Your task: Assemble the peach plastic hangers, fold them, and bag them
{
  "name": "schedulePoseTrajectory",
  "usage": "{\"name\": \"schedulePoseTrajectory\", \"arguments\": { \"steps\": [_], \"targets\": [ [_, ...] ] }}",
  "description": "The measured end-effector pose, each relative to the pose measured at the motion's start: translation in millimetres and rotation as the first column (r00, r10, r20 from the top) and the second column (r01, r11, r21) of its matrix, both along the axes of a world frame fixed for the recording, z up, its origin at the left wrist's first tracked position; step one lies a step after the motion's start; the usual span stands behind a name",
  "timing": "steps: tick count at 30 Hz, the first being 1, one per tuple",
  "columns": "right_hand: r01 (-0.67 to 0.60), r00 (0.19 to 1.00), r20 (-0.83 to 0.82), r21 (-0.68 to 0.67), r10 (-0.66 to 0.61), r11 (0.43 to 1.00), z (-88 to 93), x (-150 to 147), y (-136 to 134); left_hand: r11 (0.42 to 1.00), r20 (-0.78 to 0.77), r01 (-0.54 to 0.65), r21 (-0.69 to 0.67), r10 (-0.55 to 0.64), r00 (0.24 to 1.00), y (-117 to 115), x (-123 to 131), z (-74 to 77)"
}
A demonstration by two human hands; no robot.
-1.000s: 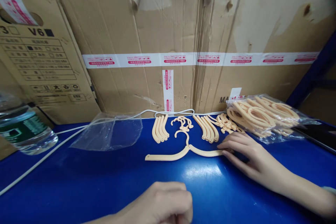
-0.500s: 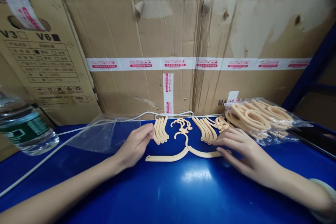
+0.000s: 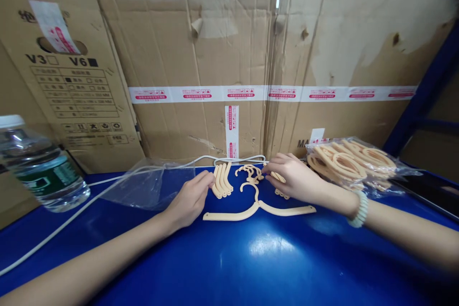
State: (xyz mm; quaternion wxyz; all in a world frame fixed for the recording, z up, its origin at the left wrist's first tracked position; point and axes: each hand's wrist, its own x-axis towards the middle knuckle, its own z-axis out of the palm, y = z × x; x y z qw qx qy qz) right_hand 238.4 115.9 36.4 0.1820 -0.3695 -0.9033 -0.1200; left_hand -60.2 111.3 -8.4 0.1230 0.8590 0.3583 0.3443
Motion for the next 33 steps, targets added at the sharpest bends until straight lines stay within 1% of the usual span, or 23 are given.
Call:
{"name": "schedulePoseTrajectory", "arguments": {
  "steps": [4, 7, 15, 20, 23, 28, 29, 31, 33],
  "targets": [
    [-0.015, 0.999, 0.039, -0.09, 0.018, 0.996, -7.6, 1, 25, 1.0, -0.02, -0.009, 0.021, 0.009, 1.0, 2, -1, -2.7],
    [-0.044, 0.998, 0.034, -0.112, 0.048, 0.993, -15.2, 1, 35, 1.0, -0.04, -0.006, 0.03, 0.007, 0.999, 1, 0, -2.1],
    [-0.117, 0.993, -0.031, -0.137, 0.114, 0.984, -29.0, -4, 43, 0.998, -0.07, -0.031, 0.057, 0.035, 0.997, -4, 1, 1.3],
    [-0.148, 0.986, -0.093, -0.128, 0.136, 0.981, -31.9, -5, 47, 0.996, -0.12, -0.058, 0.071, 0.066, 0.991, -5, 2, 3.2],
    [-0.152, 0.979, -0.156, -0.111, 0.134, 0.982, -27.6, -5, 46, 0.993, -0.163, -0.087, 0.077, 0.099, 0.982, -6, 2, 3.7],
    [-0.119, 0.948, -0.305, -0.082, 0.089, 0.989, -13.4, -2, 34, 0.987, -0.214, -0.129, 0.1, 0.148, 0.966, -6, 3, 1.9],
    [-0.113, 0.933, -0.352, -0.097, 0.072, 0.989, -11.2, -1, 30, 0.985, -0.222, -0.132, 0.106, 0.153, 0.963, -6, 3, 1.3],
    [-0.124, 0.878, -0.478, -0.18, 0.023, 0.976, -8.6, 0, 18, 0.984, -0.235, -0.135, 0.118, 0.16, 0.959, -5, 3, -0.3],
    [-0.199, 0.791, -0.611, -0.31, -0.034, 0.93, -8.8, 1, 2, 0.983, -0.244, -0.13, 0.129, 0.159, 0.957, -3, 3, -1.8]
  ]
}}
